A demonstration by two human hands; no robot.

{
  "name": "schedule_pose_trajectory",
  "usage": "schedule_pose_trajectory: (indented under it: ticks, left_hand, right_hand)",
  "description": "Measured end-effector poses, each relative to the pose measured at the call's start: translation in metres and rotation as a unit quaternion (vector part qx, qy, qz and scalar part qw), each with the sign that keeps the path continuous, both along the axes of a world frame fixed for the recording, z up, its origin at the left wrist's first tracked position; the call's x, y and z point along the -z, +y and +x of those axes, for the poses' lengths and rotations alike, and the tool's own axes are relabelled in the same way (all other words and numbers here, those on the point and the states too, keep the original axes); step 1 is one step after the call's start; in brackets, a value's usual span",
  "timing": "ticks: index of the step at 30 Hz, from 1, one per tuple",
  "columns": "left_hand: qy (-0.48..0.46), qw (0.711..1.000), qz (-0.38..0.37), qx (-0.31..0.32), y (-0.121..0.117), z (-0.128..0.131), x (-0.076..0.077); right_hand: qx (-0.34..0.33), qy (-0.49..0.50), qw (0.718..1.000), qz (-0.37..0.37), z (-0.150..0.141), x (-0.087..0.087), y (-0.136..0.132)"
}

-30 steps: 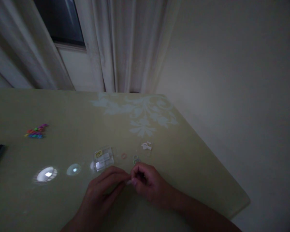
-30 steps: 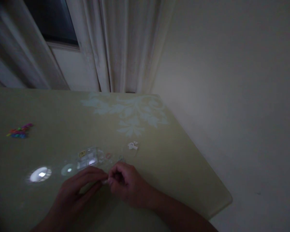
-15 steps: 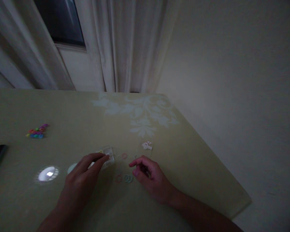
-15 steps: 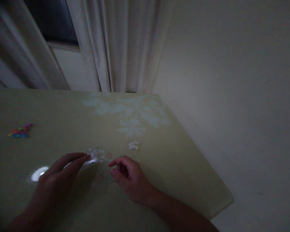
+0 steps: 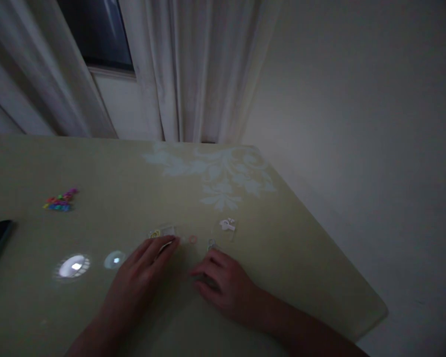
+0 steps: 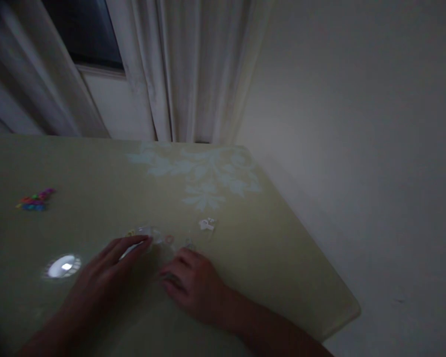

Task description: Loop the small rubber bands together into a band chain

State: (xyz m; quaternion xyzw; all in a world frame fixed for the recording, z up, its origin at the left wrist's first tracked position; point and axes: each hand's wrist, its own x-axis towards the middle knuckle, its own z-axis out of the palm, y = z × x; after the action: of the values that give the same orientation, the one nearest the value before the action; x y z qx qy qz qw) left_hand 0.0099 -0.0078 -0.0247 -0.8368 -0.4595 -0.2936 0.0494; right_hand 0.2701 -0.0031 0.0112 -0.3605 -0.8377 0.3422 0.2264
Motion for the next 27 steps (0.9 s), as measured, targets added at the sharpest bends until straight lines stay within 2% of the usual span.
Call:
schedule_pose_trajectory:
  ticks: [2, 5, 11, 17, 20, 23, 25, 27]
  left_hand:
    - [0.023, 1.000, 0.007, 0.019, 0.000, 0.009, -0.001]
    - [0.031, 0.999, 0.007, 0.023, -0.001, 0.022, 0.001]
    - [0.036, 0.999, 0.009, 0.030, 0.001, 0.027, 0.002]
    - [0.028, 0.999, -0.005, 0.024, 0.000, 0.030, -0.003]
    - [0.017, 1.000, -0.014, 0.011, 0.000, 0.022, -0.008]
    - [-0.016, 0.999, -0.023, -0.024, 0.003, 0.008, -0.020]
    - [-0.040, 0.999, -0.031, -0.014, 0.005, 0.002, -0.026]
    - [-0.041, 0.998, -0.041, 0.021, 0.003, 0.002, -0.027]
  right_hand:
    - [-0.038, -0.069, 0.995, 0.054, -0.003, 0.005, -0.004]
    - [-0.053, -0.136, 0.984, 0.101, -0.009, 0.012, -0.009]
    - [-0.042, -0.147, 0.983, 0.098, -0.013, 0.012, -0.013]
    - [-0.067, -0.167, 0.969, 0.167, -0.014, 0.018, -0.017]
    - [-0.080, -0.164, 0.970, 0.164, -0.013, 0.018, -0.018]
    - [-0.098, -0.138, 0.976, 0.140, -0.009, 0.011, -0.014]
    - [-0.086, -0.115, 0.984, 0.107, -0.004, 0.004, -0.008]
    - [-0.040, -0.094, 0.992, 0.071, 0.000, -0.002, -0.002]
